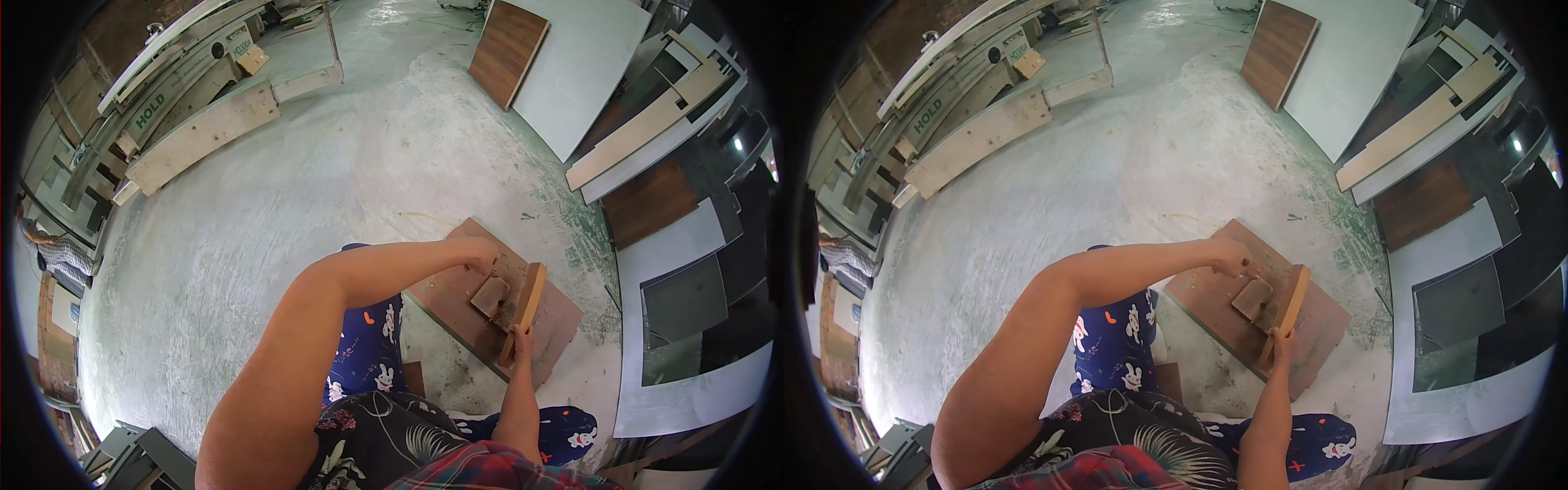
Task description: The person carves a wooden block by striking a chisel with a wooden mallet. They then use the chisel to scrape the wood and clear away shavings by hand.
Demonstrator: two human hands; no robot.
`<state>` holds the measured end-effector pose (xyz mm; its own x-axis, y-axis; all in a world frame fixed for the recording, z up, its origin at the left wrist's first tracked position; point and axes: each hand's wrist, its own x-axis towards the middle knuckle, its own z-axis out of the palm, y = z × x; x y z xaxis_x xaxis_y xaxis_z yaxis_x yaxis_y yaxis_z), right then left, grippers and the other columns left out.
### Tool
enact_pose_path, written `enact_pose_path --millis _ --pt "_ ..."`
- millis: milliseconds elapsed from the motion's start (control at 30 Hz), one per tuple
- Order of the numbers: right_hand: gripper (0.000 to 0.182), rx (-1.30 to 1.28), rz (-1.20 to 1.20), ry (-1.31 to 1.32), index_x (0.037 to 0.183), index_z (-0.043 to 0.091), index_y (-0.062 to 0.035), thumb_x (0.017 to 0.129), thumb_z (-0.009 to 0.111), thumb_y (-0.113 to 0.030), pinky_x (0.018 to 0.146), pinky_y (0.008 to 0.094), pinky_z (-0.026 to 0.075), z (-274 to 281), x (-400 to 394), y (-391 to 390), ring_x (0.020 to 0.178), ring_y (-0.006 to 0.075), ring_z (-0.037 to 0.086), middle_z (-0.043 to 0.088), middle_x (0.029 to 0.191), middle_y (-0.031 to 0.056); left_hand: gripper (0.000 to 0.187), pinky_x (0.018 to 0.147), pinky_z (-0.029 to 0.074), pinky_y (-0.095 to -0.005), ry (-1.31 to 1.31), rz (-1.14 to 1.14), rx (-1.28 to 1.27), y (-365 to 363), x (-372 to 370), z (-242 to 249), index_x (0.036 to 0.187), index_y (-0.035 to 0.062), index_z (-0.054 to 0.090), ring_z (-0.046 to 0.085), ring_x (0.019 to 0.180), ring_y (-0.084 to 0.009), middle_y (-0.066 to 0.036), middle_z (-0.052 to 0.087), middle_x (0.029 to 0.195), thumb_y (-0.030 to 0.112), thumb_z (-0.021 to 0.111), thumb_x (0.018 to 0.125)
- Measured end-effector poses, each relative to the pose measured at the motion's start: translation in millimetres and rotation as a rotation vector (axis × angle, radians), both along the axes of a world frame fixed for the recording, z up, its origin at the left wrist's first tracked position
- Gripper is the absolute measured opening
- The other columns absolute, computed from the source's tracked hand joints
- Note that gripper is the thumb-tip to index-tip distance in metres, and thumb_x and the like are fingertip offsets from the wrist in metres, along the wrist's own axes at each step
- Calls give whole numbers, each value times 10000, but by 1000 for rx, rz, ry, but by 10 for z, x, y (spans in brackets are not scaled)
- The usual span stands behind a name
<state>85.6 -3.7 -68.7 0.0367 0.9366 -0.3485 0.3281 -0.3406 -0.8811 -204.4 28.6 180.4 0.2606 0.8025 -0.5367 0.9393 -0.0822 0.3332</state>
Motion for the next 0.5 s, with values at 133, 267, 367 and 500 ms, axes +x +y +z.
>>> enact_pose_path --millis 133,267,367,500 --pt "451 51 -51 22 1015 570 -8 676 699 -276 725 336 456 101 39 51 802 200 561 598 936 99 394 616 559 -351 -24 2 27 -7 43 41 1171 62 635 701 719 -230 -134 701 968 106 556 788" --pt "460 148 -135 137 1061 567 -4 704 681 -271 743 346 463 294 155 130 829 205 565 587 947 93 275 620 551 -320 -28 -19 12 44 119 171 1012 56 705 700 724 -203 -119 712 875 119 592 770" --pt "469 239 -149 367 1136 542 -4 747 653 -242 736 331 485 500 210 270 831 195 594 590 931 82 218 623 539 -313 -98 48 102 234 35 -6 883 89 740 694 708 -192 -98 713 811 220 673 722" --pt "348 283 -147 530 1100 495 -45 816 658 -162 646 298 552 1445 222 130 732 205 646 619 880 91 282 539 539 -314 -316 143 57 380 111 -339 954 62 737 677 616 -201 -116 711 798 213 709 717"
